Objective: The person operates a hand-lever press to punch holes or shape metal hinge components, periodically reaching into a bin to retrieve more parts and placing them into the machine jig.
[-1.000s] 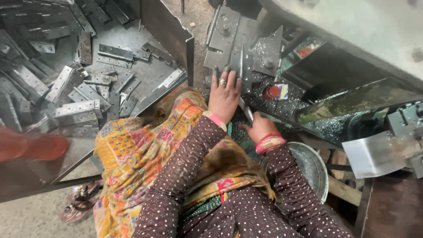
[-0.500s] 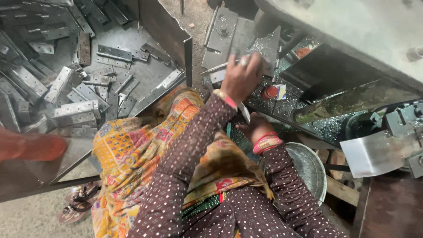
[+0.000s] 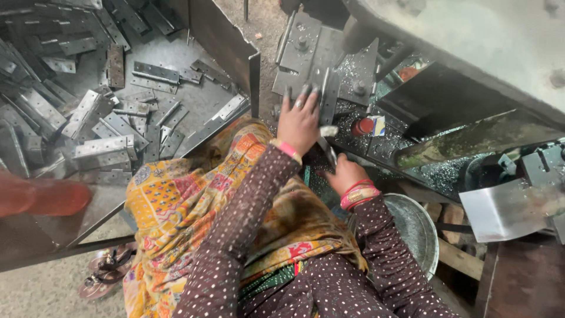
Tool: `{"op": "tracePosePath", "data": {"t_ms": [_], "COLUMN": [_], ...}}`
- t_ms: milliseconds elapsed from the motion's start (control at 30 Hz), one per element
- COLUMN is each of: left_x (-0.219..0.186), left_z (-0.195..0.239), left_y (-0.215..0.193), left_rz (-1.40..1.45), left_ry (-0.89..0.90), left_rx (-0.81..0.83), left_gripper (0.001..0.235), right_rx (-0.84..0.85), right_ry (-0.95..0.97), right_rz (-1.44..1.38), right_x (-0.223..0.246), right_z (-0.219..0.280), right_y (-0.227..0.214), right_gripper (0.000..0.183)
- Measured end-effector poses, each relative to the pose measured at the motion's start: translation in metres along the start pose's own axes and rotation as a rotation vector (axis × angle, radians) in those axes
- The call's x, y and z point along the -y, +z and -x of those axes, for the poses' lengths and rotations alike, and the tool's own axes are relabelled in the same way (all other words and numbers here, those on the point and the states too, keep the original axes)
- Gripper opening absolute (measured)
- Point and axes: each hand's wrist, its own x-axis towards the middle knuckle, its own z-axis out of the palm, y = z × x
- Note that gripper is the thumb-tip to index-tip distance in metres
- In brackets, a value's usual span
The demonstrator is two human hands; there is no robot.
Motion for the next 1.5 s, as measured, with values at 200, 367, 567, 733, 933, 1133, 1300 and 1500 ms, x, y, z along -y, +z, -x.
{"op": "tracePosePath", "data": {"t_ms": [200,367,567,733,933,1133,1300,1500], "left_x": [0.012,0.010,0.018,0.014,0.014,0.015,0.016,0.018], "left_z": [-0.024,-0.017,-0.011,-0.033,-0.041,-0.029,-0.060,-0.059], "left_y": [0.025,0.027,0.019,0.050,0.049,0.035,0.050,0.063], "left_rz": [0.035,0.093,0.029,0.001,0.008,0.026,0.120,-0.004], "left_ry": [-0.009,-0.044,-0.002,-0.046,-0.062,-0.029,-0.068,-0.037], "left_rx": [-0.030,-0.054,-0.054,-0.064,-0.016,-0.063,0.024,-0.098], "left_gripper": [0.035,0.035,0.033,0.037,0.036,0.034,0.042,0.040], "right_rx": [-0.077,-0.110,0.031,0.029,-0.099,0.053,0.076,-0.167], "right_ry": [-0.034,0.058,0.024,-0.018,0.047,0.042,-0.013,-0.026], "right_rz": [-0.050,-0.181,-0.048,0.019,-0.152,-0.028,0.041,-0.176], "right_x": [-0.028,-0.033,-0.018,-0.025,-0.038,-0.018,-0.023,-0.034], "right_z": [-0.003,0.015,0.001,-0.017,0.018,-0.003,-0.019,0.008], "right_y": [0.042,0.100,0.042,0.014,0.107,0.033,0.012,0.094], "right_gripper": [0.061,0.062,0.064,0.067,0.065,0.076,0.076,0.078]}}
